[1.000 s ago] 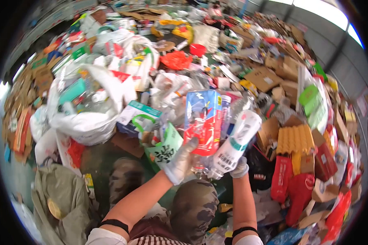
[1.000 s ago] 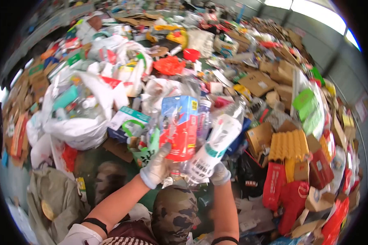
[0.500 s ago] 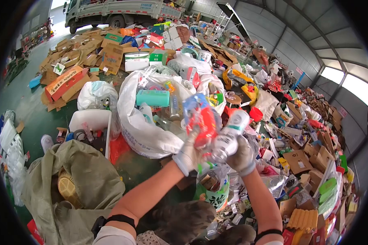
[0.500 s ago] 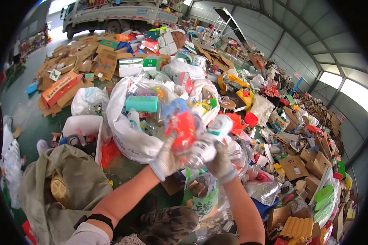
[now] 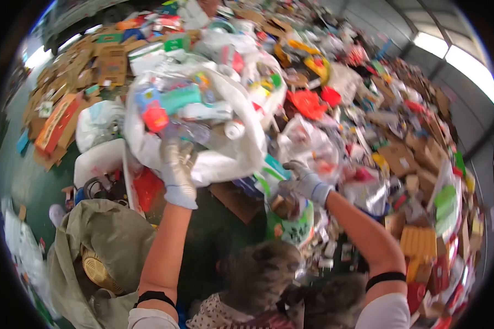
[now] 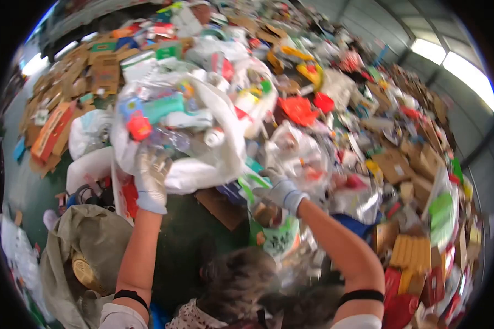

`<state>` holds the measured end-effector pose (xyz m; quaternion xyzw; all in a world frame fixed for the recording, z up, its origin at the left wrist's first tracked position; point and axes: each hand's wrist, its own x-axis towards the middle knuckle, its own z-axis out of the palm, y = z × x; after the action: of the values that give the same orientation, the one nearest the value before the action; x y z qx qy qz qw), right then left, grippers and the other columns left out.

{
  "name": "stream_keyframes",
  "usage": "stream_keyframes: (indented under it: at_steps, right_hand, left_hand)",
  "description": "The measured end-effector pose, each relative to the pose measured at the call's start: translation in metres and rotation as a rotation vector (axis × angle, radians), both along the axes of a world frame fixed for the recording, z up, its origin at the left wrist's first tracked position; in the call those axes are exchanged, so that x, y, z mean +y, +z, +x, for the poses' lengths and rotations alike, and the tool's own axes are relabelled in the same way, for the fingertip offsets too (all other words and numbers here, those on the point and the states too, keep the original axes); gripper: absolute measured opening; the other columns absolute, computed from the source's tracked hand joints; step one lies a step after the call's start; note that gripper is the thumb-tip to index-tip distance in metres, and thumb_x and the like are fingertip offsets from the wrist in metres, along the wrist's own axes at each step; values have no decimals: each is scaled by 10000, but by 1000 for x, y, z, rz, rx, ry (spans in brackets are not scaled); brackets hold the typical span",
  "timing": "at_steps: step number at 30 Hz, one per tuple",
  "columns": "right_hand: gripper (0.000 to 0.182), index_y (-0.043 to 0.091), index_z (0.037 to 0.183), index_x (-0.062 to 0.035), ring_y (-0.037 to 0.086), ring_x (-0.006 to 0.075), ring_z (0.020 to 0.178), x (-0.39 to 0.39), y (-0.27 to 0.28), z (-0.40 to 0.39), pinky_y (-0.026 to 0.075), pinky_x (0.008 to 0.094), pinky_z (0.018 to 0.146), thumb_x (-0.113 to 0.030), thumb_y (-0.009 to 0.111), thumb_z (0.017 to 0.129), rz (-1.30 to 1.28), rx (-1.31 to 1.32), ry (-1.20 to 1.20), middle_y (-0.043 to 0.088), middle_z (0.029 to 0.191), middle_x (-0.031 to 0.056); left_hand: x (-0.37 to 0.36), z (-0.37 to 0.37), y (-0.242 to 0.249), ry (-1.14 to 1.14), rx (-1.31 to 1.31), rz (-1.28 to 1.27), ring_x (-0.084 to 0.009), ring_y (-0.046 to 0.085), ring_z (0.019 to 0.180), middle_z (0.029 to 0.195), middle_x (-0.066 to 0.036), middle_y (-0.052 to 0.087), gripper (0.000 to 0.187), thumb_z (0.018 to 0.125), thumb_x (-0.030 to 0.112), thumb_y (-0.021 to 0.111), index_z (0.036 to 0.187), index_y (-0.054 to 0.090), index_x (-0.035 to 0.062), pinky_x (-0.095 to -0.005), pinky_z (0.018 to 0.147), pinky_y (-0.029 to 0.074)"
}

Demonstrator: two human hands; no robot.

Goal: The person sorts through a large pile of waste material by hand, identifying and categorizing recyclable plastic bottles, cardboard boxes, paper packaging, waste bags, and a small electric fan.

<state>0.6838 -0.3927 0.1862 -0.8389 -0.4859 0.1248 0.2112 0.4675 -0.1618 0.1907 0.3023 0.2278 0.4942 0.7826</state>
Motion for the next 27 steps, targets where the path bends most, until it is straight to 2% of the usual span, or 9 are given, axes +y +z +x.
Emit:
stream_keyframes:
  at_steps: [6,9,12,14,16,18,22,24,27]
  right_hand:
    - [545,574,1096,-58,523,322,1047,-325,-45,13,421,377,889,-350,706,655,-181,-144,-711,566,1078,179]
    - [565,556,1098,-13,575,277,950,-466,-93,-35,446,347,831,-316,712,648,-105,228,-1259,586,1025,166]
    - [546,538,1103,-2,601,251,849,-585,-220,-99,482,343,715,-300,696,673,120,719,-1794,595,985,167]
    - [600,493,1144,1,603,263,847,-601,-270,-149,499,363,694,-300,701,668,266,843,-1915,573,1032,175]
    - [777,363,1258,5,588,297,910,-579,-322,-183,487,374,782,-311,722,646,886,1132,-2125,536,1108,206]
    - [944,206,1338,3,532,335,1028,-560,-351,-185,443,387,882,-310,739,624,66,889,-2230,467,1197,237]
    - [967,166,1356,-1,499,303,1064,-516,-386,-182,410,350,904,-265,740,625,-109,631,-2502,445,1196,209]
    - [933,172,1357,-20,503,257,999,-506,-412,-197,430,336,862,-232,728,639,797,332,-2336,435,1182,176]
    - [770,254,1324,-14,492,235,1003,-447,-326,-176,409,344,882,-180,658,690,1077,445,-1925,459,1161,161]
  left_hand:
    - [-83,-18,6,-544,-155,212,-315,403,1177,1281,-133,415,496,892,364,436,1298,370,88,-452,987,328]
    - [-115,-20,9,-718,-26,242,-283,432,1162,1279,-153,427,530,896,380,421,1311,354,57,-431,967,356]
    - [-165,-20,2,-733,120,327,-259,470,1121,1259,-156,445,526,903,379,408,1306,360,44,-401,917,404]
    - [-202,-2,-16,-732,190,354,-249,494,1089,1243,-154,456,520,905,374,406,1301,364,40,-387,884,430]
    - [-236,22,-56,-956,300,251,-236,534,1002,1153,-135,506,498,904,372,413,1274,391,38,-345,812,462]
    - [-302,60,-96,-992,523,224,-239,560,919,1056,-133,533,453,915,352,409,1242,411,38,-332,755,474]
    - [-415,100,-167,-1531,726,144,-215,570,837,1019,-136,546,501,852,354,539,1228,423,44,-322,701,472]
    - [-443,106,-211,-1709,828,32,-210,585,775,1003,-145,549,505,825,279,599,1234,416,45,-315,692,481]
    - [-479,110,-257,-1787,808,170,-244,518,1020,1178,-158,474,664,763,62,643,1325,289,67,-331,800,473]
